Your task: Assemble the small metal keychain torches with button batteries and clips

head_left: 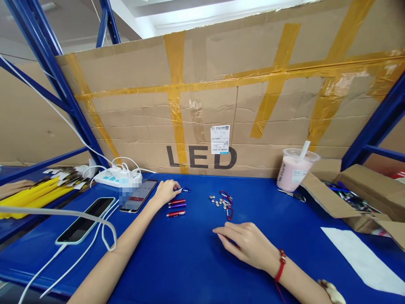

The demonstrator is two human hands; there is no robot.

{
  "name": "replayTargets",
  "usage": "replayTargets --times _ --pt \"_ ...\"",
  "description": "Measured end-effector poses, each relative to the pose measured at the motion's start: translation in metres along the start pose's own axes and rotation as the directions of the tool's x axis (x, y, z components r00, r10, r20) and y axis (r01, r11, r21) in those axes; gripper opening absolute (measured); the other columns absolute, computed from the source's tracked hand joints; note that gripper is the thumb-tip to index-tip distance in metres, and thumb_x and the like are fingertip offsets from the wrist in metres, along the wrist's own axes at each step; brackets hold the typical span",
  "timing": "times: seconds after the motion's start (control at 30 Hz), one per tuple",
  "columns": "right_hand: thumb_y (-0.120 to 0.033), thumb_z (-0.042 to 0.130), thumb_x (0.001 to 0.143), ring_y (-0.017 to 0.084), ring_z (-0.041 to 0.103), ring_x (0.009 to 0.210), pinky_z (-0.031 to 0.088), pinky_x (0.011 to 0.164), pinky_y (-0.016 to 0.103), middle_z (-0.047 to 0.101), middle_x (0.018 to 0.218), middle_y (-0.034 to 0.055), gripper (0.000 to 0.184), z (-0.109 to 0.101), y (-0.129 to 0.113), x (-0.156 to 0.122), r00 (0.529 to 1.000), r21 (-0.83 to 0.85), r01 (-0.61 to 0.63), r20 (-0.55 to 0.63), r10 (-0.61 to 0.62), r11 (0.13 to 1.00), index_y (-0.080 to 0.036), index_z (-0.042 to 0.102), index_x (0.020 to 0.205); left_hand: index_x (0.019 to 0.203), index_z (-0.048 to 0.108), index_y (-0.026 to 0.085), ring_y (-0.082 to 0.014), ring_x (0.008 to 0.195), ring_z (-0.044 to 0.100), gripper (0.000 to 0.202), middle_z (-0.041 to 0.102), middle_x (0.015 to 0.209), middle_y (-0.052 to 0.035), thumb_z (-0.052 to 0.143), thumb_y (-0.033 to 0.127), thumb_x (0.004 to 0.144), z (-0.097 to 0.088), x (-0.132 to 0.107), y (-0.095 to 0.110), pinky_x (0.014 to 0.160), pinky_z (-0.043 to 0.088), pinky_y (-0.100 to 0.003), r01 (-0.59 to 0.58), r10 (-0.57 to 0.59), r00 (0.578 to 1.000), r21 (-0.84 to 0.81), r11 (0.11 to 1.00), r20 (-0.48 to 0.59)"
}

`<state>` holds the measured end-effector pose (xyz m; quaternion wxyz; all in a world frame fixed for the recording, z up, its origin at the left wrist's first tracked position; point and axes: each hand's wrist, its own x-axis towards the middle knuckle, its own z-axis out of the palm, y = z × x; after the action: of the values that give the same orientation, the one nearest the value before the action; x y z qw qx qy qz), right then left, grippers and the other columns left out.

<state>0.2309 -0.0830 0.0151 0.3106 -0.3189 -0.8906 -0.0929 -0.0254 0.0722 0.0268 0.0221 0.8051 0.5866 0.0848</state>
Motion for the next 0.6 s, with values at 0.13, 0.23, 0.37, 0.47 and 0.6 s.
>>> replayTargets --times 0.13,0.23,0.37,0.47,0.6 --pt "-0.022 0.036 0.089 0.003 0.057 0.058 0.035 0.052 0.020 0.062 0.073 -0.0035 0.024 0.001 0.001 0.000 1.000 -0.016 0.002 0.009 -0.002 1.000 -0.021 0.058 0.095 0.094 0.062 0.020 -0.0253 0.099 0.051 0.019 0.061 0.098 -0.0068 0.047 0.025 0.083 0.010 0.002 0.004 0.082 0.031 -0.037 -0.036 0.037 0.990 0.007 0.999 -0.140" --pt "-0.023 0.035 0.090 0.003 0.056 0.057 0.035 0.052 0.019 0.062 0.073 -0.0031 0.024 0.002 0.002 -0.002 1.000 -0.013 0.000 0.024 0.001 1.000 -0.021 0.058 0.097 0.095 0.059 0.019 -0.0233 0.095 0.052 0.020 0.060 0.096 -0.0061 0.055 0.028 0.078 -0.002 -0.003 0.028 0.081 0.034 -0.035 -0.094 0.020 0.955 -0.238 0.967 -0.295" --pt "-0.022 0.034 0.090 0.004 0.057 0.059 0.035 0.054 0.019 0.062 0.075 -0.0030 0.024 0.004 0.003 -0.002 0.999 -0.004 0.004 0.044 -0.004 1.000 -0.021 0.057 0.098 0.079 0.055 0.017 -0.0177 0.080 0.054 0.024 0.060 0.083 -0.0045 0.048 0.040 0.081 -0.049 -0.047 0.086 0.076 0.040 -0.031 -0.366 0.020 0.898 -0.719 0.591 -0.440" --pt "-0.022 0.033 0.090 0.004 0.056 0.058 0.034 0.052 0.021 0.061 0.073 -0.0031 0.025 0.004 0.003 -0.002 0.998 0.009 0.019 0.065 -0.020 1.000 -0.021 0.057 0.096 0.072 0.051 0.021 -0.0192 0.071 0.054 0.034 0.056 0.067 -0.0043 0.033 0.048 0.084 -0.080 -0.107 0.118 0.070 0.043 -0.036 -0.454 0.127 0.891 -0.865 0.213 -0.436" --pt "-0.022 0.030 0.091 0.004 0.055 0.056 0.033 0.051 0.021 0.060 0.070 -0.0020 0.027 0.003 0.001 -0.002 0.997 0.023 0.022 0.078 -0.024 0.999 -0.020 0.057 0.095 0.088 0.059 0.044 -0.0294 0.076 0.055 0.033 0.052 0.055 -0.0043 0.041 0.057 0.064 -0.081 -0.175 0.116 0.061 0.042 -0.046 -0.392 0.161 0.919 -0.804 0.446 -0.359"
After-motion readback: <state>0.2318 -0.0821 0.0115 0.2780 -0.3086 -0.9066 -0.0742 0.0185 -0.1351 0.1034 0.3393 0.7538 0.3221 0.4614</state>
